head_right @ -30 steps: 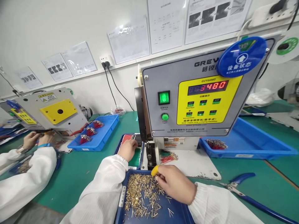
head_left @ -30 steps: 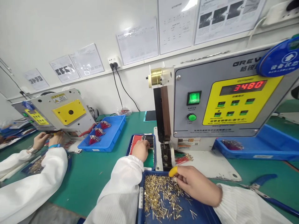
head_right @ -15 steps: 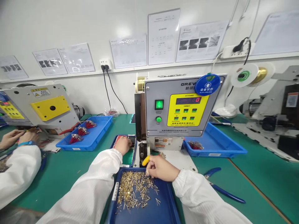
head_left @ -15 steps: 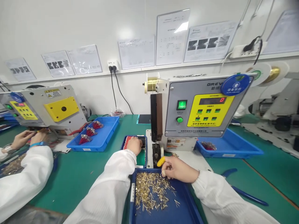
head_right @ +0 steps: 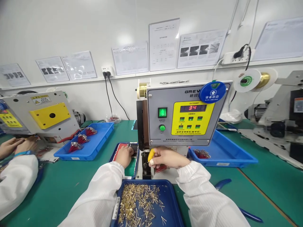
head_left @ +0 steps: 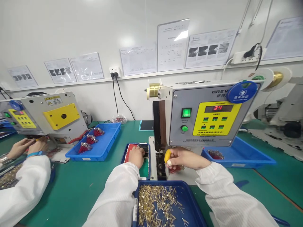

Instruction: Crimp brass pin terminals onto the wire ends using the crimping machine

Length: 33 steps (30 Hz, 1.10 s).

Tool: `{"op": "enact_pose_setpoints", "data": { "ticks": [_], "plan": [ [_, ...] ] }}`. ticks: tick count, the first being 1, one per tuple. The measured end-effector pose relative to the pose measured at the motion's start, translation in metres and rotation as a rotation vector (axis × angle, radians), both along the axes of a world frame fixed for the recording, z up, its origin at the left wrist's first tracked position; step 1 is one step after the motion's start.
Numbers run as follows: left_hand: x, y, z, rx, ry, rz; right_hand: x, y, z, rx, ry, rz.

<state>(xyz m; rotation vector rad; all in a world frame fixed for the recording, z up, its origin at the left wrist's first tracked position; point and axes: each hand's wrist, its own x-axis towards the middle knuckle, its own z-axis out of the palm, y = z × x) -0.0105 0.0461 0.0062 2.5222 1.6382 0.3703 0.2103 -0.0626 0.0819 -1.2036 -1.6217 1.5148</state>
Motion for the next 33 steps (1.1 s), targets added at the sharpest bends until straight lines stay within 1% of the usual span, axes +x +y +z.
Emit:
{"op": "enact_pose_setpoints", "data": {
  "ticks": [3,5,7,9,12,15,19,22,25,33],
  "plan": [
    [0.001,0.000,0.000,0.011,0.008,0.002,0.000,0.004,-0.017,0.109,0.111,-0.160],
    [0.002,-0.001,0.002,0.029,0.007,0.000,-0.006,0.006,-0.025,0.144,0.149,-0.255],
    [0.004,-0.004,0.003,0.091,-0.042,-0.026,-0.013,0.008,-0.031,0.158,0.161,-0.315],
    [0.006,-0.010,0.006,0.200,-0.143,-0.090,-0.019,0.008,-0.034,0.178,0.159,-0.366],
    [0.010,-0.025,0.009,0.371,-0.313,-0.223,-0.023,0.010,-0.039,0.199,0.129,-0.423],
    [0.014,-0.039,0.013,0.500,-0.434,-0.319,-0.022,0.011,-0.042,0.204,0.088,-0.437],
    [0.016,-0.047,0.016,0.586,-0.492,-0.372,-0.020,0.013,-0.043,0.205,0.070,-0.432],
    [0.016,-0.047,0.016,0.597,-0.496,-0.382,-0.021,0.013,-0.043,0.222,0.085,-0.419],
    [0.015,-0.046,0.014,0.579,-0.485,-0.382,-0.022,0.013,-0.043,0.233,0.082,-0.440],
    [0.015,-0.046,0.013,0.574,-0.469,-0.398,-0.023,0.012,-0.045,0.214,0.062,-0.458]
  ]
}}
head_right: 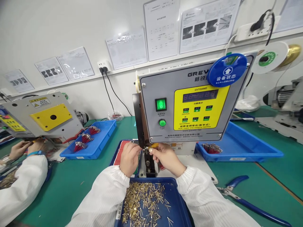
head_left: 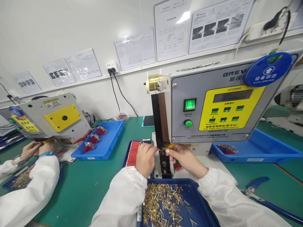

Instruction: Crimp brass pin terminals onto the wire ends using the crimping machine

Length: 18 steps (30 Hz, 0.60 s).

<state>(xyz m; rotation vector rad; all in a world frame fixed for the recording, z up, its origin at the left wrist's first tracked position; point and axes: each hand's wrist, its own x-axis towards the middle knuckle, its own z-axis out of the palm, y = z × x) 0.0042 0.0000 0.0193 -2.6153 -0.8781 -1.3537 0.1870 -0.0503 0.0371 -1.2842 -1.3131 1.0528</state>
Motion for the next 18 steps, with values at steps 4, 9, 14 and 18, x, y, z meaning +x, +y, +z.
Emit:
{"op": "enact_pose_setpoints", "data": {
  "ticks": [4,9,14,18],
  "plan": [
    [0.0002,-0.0007,0.0015,0.011,-0.002,0.003,0.0002,0.0006,-0.0002,-0.007,0.007,0.002],
    [0.0003,-0.0025,0.0037,0.006,-0.004,0.000,-0.0005,0.0007,0.0009,-0.006,0.032,0.013],
    [-0.0004,-0.0047,0.0050,0.002,-0.019,0.023,-0.0003,-0.0006,0.0046,-0.008,0.035,0.019],
    [-0.0004,-0.0048,0.0050,0.041,-0.071,0.025,-0.0025,-0.0019,0.0046,0.006,0.039,-0.001]
  ]
}}
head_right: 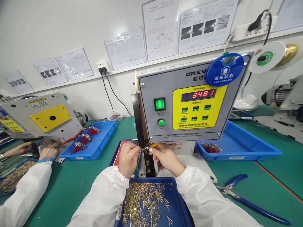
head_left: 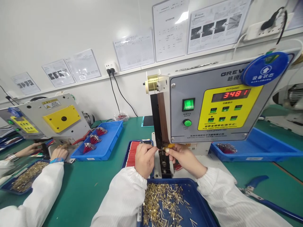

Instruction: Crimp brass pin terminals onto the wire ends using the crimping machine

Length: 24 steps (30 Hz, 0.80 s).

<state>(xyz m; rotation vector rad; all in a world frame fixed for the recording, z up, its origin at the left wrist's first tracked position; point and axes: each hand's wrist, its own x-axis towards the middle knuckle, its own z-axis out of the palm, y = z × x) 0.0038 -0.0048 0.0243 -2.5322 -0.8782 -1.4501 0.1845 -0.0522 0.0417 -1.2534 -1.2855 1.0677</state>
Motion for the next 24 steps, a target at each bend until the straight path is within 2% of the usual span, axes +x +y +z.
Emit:
{"op": "enact_pose_setpoints", "data": {
  "ticks": [7,24],
  "plan": [
    [0.001,0.004,-0.004,0.043,-0.018,-0.054,-0.008,0.002,-0.012,-0.062,-0.012,-0.162],
    [0.000,0.004,-0.005,0.028,0.002,-0.056,-0.008,0.002,-0.014,-0.001,-0.023,-0.151]
  ]
}}
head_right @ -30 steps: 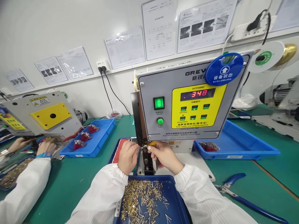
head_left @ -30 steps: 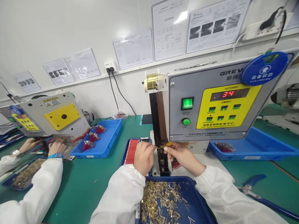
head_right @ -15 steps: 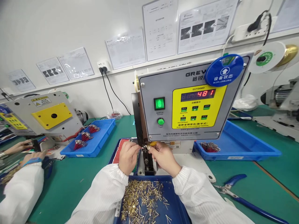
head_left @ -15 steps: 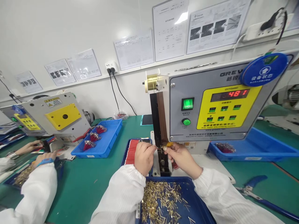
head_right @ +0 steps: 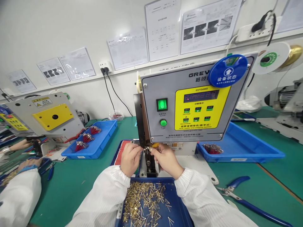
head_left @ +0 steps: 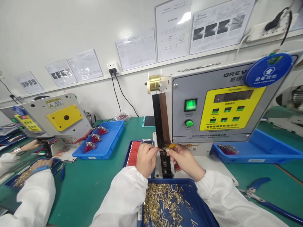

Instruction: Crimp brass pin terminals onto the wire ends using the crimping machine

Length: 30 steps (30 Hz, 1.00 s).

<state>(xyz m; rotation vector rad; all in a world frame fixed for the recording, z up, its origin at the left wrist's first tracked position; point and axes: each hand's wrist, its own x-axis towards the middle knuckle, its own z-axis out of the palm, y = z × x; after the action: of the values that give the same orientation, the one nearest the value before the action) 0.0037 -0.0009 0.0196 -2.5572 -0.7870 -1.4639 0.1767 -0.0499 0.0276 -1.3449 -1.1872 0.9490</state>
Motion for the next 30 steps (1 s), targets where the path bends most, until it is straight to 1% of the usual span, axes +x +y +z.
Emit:
{"op": "enact_pose_setpoints", "data": {
  "ticks": [3,6,9,13,20,30],
  "plan": [
    [0.000,-0.001,0.001,0.013,-0.010,0.020,0.000,0.001,-0.002,-0.004,-0.003,0.005],
    [0.000,-0.002,0.002,0.019,-0.032,0.023,0.000,0.002,-0.004,0.035,0.002,-0.003],
    [0.001,-0.002,0.003,0.010,-0.045,0.012,-0.003,0.001,-0.005,0.090,-0.016,-0.050],
    [0.001,-0.002,0.002,0.007,-0.043,0.003,-0.007,-0.003,-0.003,0.136,-0.101,-0.107],
    [0.001,-0.001,0.000,-0.001,-0.027,-0.004,-0.011,-0.007,0.001,0.147,-0.162,-0.148],
    [0.000,0.000,0.001,-0.008,-0.017,-0.006,-0.010,-0.006,-0.001,0.124,-0.163,-0.144]
  ]
}}
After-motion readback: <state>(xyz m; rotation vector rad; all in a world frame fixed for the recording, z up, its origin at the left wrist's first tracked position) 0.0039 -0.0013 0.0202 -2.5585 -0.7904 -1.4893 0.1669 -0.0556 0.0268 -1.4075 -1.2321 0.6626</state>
